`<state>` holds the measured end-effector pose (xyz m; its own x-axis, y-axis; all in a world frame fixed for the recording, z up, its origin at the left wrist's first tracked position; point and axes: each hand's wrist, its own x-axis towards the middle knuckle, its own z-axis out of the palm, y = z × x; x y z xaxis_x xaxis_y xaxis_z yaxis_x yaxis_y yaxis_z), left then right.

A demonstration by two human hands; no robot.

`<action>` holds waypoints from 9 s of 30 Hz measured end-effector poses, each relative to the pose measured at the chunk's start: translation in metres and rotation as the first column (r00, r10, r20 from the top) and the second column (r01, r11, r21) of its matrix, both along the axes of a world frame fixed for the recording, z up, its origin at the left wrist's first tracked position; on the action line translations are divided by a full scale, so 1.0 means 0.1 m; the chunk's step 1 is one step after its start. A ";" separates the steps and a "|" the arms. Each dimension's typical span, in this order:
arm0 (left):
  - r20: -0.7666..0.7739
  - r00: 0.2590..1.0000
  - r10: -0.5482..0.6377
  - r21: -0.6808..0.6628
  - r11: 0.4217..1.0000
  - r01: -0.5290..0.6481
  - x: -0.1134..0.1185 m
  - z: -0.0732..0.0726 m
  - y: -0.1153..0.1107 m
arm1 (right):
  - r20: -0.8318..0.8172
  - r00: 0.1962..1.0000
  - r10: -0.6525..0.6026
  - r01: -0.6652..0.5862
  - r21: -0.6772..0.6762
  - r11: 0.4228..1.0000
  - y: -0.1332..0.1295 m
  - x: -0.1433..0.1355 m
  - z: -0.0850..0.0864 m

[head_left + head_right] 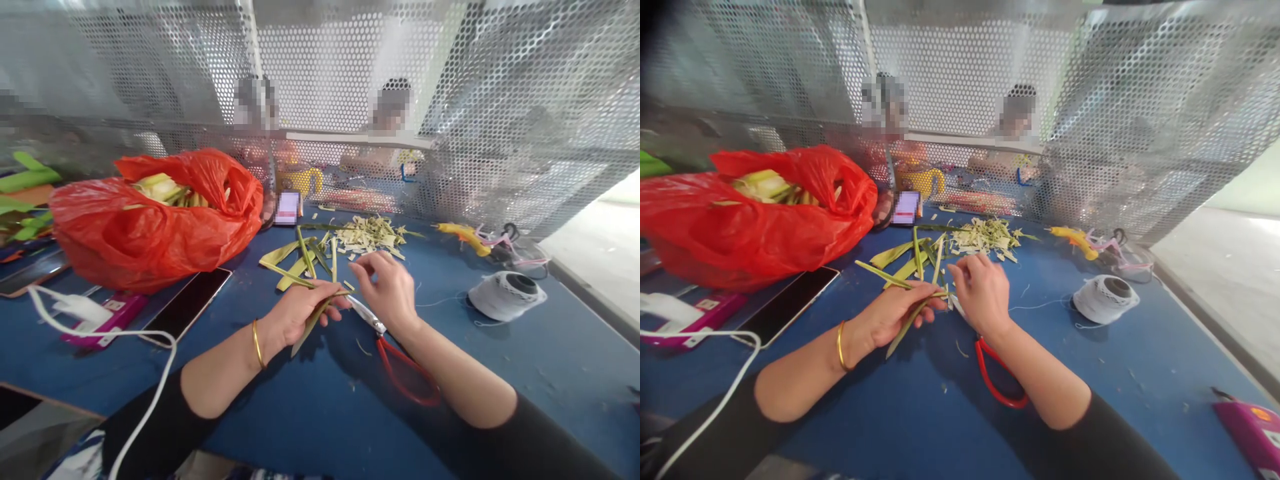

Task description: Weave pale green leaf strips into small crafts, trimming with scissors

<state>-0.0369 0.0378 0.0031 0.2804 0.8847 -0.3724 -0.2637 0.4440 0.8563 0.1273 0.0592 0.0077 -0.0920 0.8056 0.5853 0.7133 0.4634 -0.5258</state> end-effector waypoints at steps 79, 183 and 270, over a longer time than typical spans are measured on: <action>-0.216 0.976 0.020 0.111 0.994 0.004 0.02 -0.01 0.00 | -0.229 0.971 0.068 -0.187 -0.550 0.814 0.01 -0.08 0.04; 0.119 0.920 0.373 0.156 0.908 -0.388 -0.33 0.15 0.20 | -0.198 0.956 0.218 -0.219 0.018 0.976 -0.40 0.19 0.01; 0.267 0.964 0.003 0.080 0.996 -0.026 0.03 0.05 -0.04 | 0.301 0.946 -0.120 0.081 0.140 0.987 -0.67 -0.10 -0.14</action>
<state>-0.0343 0.0340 0.0080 0.3464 0.9139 -0.2117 -0.4931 0.3694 0.7877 0.1172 -0.0073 -0.0067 -0.2058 0.7428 0.6371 0.8774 0.4284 -0.2161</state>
